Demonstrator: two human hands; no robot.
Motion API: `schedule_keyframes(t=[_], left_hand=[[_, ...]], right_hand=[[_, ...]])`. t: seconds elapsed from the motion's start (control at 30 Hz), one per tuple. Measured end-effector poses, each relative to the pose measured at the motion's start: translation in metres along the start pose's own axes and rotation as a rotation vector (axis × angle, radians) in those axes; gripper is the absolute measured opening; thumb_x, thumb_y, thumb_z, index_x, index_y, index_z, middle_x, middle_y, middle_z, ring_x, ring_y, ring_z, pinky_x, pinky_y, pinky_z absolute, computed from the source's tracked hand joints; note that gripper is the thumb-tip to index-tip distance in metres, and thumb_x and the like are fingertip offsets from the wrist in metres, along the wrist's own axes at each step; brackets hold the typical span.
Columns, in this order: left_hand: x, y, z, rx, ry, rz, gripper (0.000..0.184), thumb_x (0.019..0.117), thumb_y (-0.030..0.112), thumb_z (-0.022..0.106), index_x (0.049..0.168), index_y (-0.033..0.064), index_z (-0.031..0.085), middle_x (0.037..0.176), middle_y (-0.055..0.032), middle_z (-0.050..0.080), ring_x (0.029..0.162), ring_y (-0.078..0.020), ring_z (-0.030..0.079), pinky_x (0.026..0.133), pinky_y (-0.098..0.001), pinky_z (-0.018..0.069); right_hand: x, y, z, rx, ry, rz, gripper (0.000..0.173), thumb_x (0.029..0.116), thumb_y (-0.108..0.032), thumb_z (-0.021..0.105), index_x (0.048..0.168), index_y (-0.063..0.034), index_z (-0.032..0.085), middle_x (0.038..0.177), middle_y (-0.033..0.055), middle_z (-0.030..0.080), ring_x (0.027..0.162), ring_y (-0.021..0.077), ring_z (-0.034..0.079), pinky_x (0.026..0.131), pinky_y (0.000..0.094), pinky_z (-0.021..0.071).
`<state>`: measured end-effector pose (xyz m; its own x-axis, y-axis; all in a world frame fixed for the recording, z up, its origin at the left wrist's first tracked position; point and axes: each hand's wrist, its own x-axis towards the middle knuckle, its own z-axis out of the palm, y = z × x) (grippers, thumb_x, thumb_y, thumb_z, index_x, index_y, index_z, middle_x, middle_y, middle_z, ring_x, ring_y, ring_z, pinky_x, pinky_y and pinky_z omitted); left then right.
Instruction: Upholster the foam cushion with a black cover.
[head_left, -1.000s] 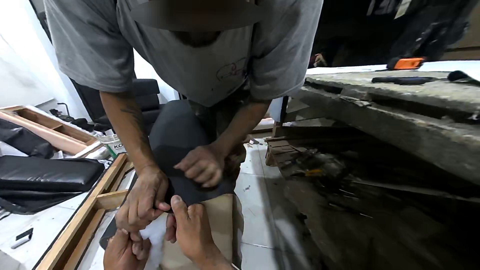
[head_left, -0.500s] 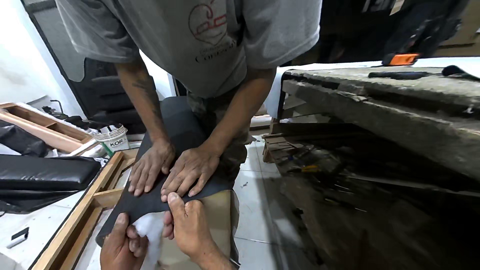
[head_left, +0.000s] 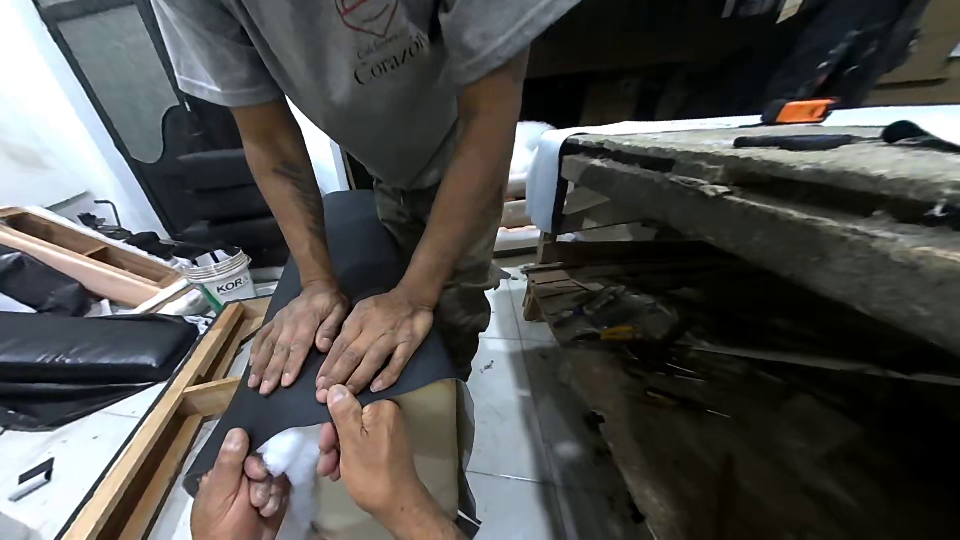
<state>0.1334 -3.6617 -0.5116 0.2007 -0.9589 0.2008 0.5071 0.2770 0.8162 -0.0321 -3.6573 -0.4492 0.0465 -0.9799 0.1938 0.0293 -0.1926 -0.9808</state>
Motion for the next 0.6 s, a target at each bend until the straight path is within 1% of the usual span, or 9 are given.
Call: schedule_keyframes(t=[0.27,0.4,0.47,0.53,0.6], left_hand=[[0.0009,-0.0009,-0.0026,0.004,-0.030,0.007,0.064,0.1113,0.042,0.028,0.060,0.0167,0.056,0.043,0.0048,0.048,0.034,-0.0033,0.049,0.035,-0.0192,0.0438],[0.0005,-0.0007,-0.0011,-0.002,-0.027,0.010,0.065,0.1116,0.041,0.026,0.060,0.0170,0.056,0.042,0.0050,0.048,0.034,-0.0032,0.048,0.035,-0.0191,0.0435],[0.0001,0.0000,-0.0009,-0.019,-0.043,0.005,0.064,0.1115,0.042,0.026,0.061,0.0172,0.056,0.043,0.0052,0.048,0.034,-0.0029,0.049,0.035,-0.0190,0.0439],[-0.0010,0.0007,-0.0005,-0.038,-0.050,0.004,0.061,0.1116,0.040,0.030,0.063,0.0173,0.058,0.044,0.0053,0.050,0.034,-0.0025,0.049,0.035,-0.0189,0.0441],[-0.0002,0.0000,-0.0006,-0.036,-0.067,0.025,0.060,0.1120,0.038,0.028,0.065,0.0177,0.059,0.044,0.0061,0.050,0.035,-0.0018,0.049,0.035,-0.0183,0.0442]], right_hand=[[-0.0006,-0.0007,-0.0003,0.006,-0.003,0.001,0.051,0.1111,-0.031,0.040,0.075,-0.0049,0.065,0.060,-0.0015,0.065,0.052,0.0069,0.062,0.052,0.0265,0.0536],[-0.0008,-0.0015,-0.0006,0.008,-0.001,0.004,0.050,0.1112,-0.030,0.041,0.076,-0.0047,0.065,0.061,-0.0013,0.065,0.053,0.0070,0.063,0.052,0.0260,0.0546],[-0.0011,-0.0028,-0.0009,-0.001,-0.001,0.018,0.052,0.1111,-0.031,0.041,0.074,-0.0049,0.065,0.061,-0.0014,0.065,0.053,0.0068,0.063,0.052,0.0264,0.0545],[-0.0007,-0.0026,-0.0010,-0.005,-0.001,0.019,0.052,0.1110,-0.032,0.041,0.074,-0.0051,0.065,0.061,-0.0013,0.065,0.053,0.0069,0.064,0.053,0.0266,0.0547],[0.0003,-0.0013,-0.0011,-0.007,-0.003,0.012,0.052,0.1109,-0.032,0.041,0.074,-0.0049,0.066,0.061,-0.0013,0.066,0.053,0.0073,0.064,0.053,0.0273,0.0551]])
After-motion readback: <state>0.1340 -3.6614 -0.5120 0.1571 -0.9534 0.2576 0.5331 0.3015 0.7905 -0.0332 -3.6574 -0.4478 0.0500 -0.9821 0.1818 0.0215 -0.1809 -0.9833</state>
